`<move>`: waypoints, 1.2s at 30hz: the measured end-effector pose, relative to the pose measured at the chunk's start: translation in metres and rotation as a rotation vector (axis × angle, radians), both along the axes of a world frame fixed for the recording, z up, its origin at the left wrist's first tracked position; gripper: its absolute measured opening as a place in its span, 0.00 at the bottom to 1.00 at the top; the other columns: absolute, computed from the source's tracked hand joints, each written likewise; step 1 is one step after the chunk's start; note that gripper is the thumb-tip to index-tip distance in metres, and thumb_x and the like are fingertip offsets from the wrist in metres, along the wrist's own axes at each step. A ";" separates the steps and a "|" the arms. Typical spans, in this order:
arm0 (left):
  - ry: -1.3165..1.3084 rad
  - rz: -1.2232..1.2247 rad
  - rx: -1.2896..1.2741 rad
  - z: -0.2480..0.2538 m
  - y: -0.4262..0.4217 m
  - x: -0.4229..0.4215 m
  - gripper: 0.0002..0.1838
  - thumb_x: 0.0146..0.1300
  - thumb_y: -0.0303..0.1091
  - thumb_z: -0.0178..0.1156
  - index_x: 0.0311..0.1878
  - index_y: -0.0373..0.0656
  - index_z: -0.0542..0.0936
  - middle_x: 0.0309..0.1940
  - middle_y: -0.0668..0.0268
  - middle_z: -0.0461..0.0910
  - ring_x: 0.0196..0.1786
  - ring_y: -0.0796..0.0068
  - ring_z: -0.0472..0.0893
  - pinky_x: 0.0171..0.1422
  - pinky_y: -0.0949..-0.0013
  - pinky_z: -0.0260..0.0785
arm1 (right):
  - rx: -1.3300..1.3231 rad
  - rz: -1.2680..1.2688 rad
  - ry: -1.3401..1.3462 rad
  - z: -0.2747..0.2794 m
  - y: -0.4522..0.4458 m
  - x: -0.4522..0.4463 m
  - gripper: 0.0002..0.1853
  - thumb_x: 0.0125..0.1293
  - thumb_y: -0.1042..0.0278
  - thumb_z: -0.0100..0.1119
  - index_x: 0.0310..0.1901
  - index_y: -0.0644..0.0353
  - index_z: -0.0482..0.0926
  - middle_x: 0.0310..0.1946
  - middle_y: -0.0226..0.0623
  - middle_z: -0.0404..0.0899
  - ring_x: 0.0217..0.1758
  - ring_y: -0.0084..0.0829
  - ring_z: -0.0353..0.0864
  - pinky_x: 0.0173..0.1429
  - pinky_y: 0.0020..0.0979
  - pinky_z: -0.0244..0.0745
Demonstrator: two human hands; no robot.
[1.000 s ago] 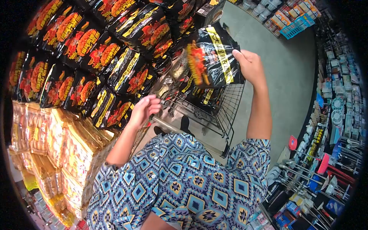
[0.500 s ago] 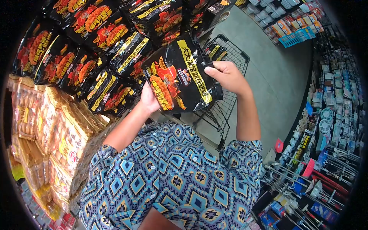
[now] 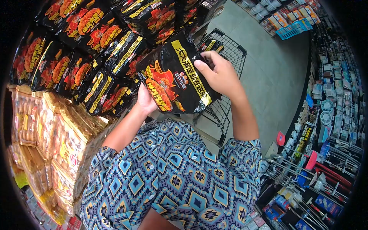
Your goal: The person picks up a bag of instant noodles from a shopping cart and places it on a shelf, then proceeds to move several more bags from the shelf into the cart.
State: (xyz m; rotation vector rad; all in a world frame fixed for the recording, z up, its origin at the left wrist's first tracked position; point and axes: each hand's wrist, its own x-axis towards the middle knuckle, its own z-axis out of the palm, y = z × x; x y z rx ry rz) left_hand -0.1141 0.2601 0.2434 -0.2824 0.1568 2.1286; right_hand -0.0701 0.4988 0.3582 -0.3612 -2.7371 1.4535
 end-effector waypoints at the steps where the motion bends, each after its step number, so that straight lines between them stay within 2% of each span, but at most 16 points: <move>1: -0.003 0.001 -0.012 -0.003 0.000 0.000 0.37 0.73 0.63 0.39 0.74 0.45 0.63 0.72 0.55 0.64 0.72 0.51 0.66 0.78 0.44 0.54 | -0.012 0.001 -0.003 -0.004 -0.001 -0.004 0.23 0.67 0.51 0.63 0.50 0.66 0.79 0.36 0.42 0.84 0.38 0.29 0.82 0.44 0.31 0.76; 3: -0.007 -0.027 -0.060 -0.004 -0.002 0.002 0.37 0.73 0.63 0.39 0.74 0.45 0.64 0.72 0.55 0.65 0.72 0.52 0.66 0.78 0.45 0.54 | 0.160 0.003 0.052 -0.001 -0.005 -0.009 0.26 0.64 0.49 0.65 0.52 0.66 0.78 0.39 0.44 0.85 0.43 0.32 0.84 0.47 0.34 0.77; 5: -0.017 -0.035 -0.059 -0.002 -0.003 0.005 0.36 0.73 0.63 0.39 0.73 0.45 0.65 0.71 0.56 0.66 0.71 0.53 0.67 0.77 0.45 0.56 | 0.175 -0.008 0.066 0.010 -0.012 -0.016 0.28 0.62 0.46 0.66 0.49 0.66 0.79 0.38 0.47 0.85 0.41 0.36 0.86 0.46 0.36 0.78; 7: 0.066 -0.017 -0.142 0.003 -0.002 0.007 0.36 0.73 0.63 0.39 0.72 0.45 0.66 0.70 0.57 0.68 0.70 0.53 0.69 0.76 0.44 0.57 | 0.300 -0.007 -0.113 0.022 -0.018 -0.021 0.28 0.61 0.45 0.67 0.45 0.66 0.80 0.33 0.47 0.85 0.37 0.39 0.86 0.43 0.37 0.79; 8: 0.048 -0.006 -0.152 -0.001 -0.002 0.007 0.36 0.73 0.63 0.39 0.71 0.45 0.67 0.69 0.57 0.69 0.69 0.53 0.70 0.75 0.44 0.58 | 0.329 -0.027 -0.073 0.015 -0.020 -0.024 0.28 0.59 0.42 0.67 0.39 0.66 0.81 0.29 0.46 0.84 0.34 0.43 0.86 0.40 0.38 0.79; 12: 0.026 0.018 -0.117 -0.014 -0.006 0.009 0.35 0.75 0.61 0.38 0.72 0.42 0.65 0.70 0.55 0.68 0.70 0.55 0.70 0.75 0.48 0.61 | 0.391 -0.013 -0.165 0.019 -0.021 -0.029 0.25 0.61 0.46 0.67 0.38 0.66 0.83 0.26 0.44 0.83 0.30 0.38 0.84 0.37 0.36 0.77; 14: 0.026 0.020 -0.085 -0.010 -0.007 0.007 0.37 0.74 0.62 0.39 0.72 0.43 0.65 0.69 0.55 0.68 0.70 0.54 0.70 0.75 0.47 0.60 | 0.084 0.046 -0.046 0.009 -0.009 -0.026 0.18 0.65 0.54 0.65 0.37 0.66 0.83 0.23 0.35 0.80 0.25 0.26 0.77 0.33 0.30 0.73; 15: 0.021 0.022 -0.093 -0.009 -0.008 0.005 0.37 0.74 0.62 0.39 0.72 0.43 0.65 0.69 0.55 0.68 0.70 0.54 0.70 0.75 0.47 0.60 | 0.076 0.048 -0.050 0.003 -0.004 -0.025 0.18 0.65 0.54 0.65 0.37 0.66 0.83 0.23 0.35 0.80 0.25 0.26 0.77 0.33 0.30 0.73; 17: -0.010 -0.025 -0.103 -0.003 -0.010 0.003 0.38 0.72 0.64 0.39 0.72 0.43 0.65 0.70 0.54 0.68 0.70 0.53 0.69 0.75 0.46 0.61 | -0.170 0.111 -0.062 -0.001 0.002 -0.022 0.13 0.68 0.61 0.62 0.38 0.65 0.83 0.21 0.25 0.76 0.25 0.15 0.70 0.30 0.25 0.68; 18: -0.019 -0.030 -0.110 -0.006 -0.010 0.003 0.38 0.73 0.64 0.37 0.73 0.43 0.65 0.70 0.53 0.68 0.70 0.53 0.69 0.74 0.44 0.61 | -0.204 0.128 -0.049 0.001 0.002 -0.021 0.12 0.69 0.63 0.61 0.36 0.65 0.83 0.21 0.19 0.73 0.25 0.12 0.67 0.29 0.23 0.65; 28: -0.050 -0.079 -0.138 -0.028 -0.008 0.011 0.36 0.74 0.61 0.35 0.71 0.41 0.66 0.68 0.52 0.70 0.67 0.52 0.72 0.73 0.46 0.63 | -0.239 0.108 -0.057 -0.001 0.006 -0.009 0.13 0.70 0.64 0.60 0.33 0.66 0.80 0.21 0.20 0.71 0.26 0.13 0.66 0.30 0.23 0.65; 30: -0.052 -0.093 -0.194 -0.039 -0.010 0.011 0.36 0.74 0.60 0.34 0.70 0.40 0.67 0.66 0.52 0.72 0.66 0.53 0.73 0.72 0.46 0.64 | -0.122 0.136 0.054 -0.010 0.008 -0.011 0.12 0.69 0.64 0.60 0.34 0.66 0.80 0.22 0.23 0.73 0.27 0.15 0.68 0.32 0.25 0.67; 32: -0.070 -0.125 -0.221 -0.056 -0.015 0.012 0.37 0.73 0.62 0.35 0.70 0.40 0.68 0.64 0.52 0.74 0.65 0.53 0.74 0.71 0.44 0.65 | -0.103 0.135 0.013 -0.008 0.004 -0.009 0.12 0.69 0.64 0.59 0.38 0.67 0.81 0.25 0.28 0.76 0.29 0.19 0.71 0.34 0.26 0.69; 33: -0.060 -0.117 0.343 -0.063 -0.023 0.013 0.39 0.71 0.66 0.37 0.70 0.41 0.68 0.65 0.52 0.73 0.66 0.52 0.74 0.71 0.43 0.63 | -0.152 0.075 -0.036 -0.012 0.000 -0.003 0.12 0.70 0.64 0.59 0.41 0.67 0.81 0.26 0.29 0.77 0.31 0.20 0.73 0.36 0.28 0.70; 34: -0.022 -0.145 -0.074 -0.044 -0.022 0.011 0.41 0.69 0.69 0.39 0.70 0.42 0.68 0.66 0.52 0.72 0.67 0.52 0.73 0.73 0.43 0.62 | -0.065 0.097 -0.069 -0.009 -0.004 0.002 0.13 0.70 0.64 0.59 0.44 0.68 0.81 0.29 0.29 0.79 0.33 0.19 0.75 0.38 0.26 0.72; 36: -0.007 -0.108 -0.121 -0.034 -0.018 0.013 0.39 0.71 0.66 0.38 0.71 0.42 0.68 0.68 0.53 0.71 0.67 0.53 0.72 0.73 0.44 0.61 | -0.172 0.091 -0.147 -0.010 -0.013 0.017 0.14 0.69 0.65 0.59 0.48 0.68 0.80 0.33 0.32 0.83 0.37 0.18 0.76 0.42 0.26 0.74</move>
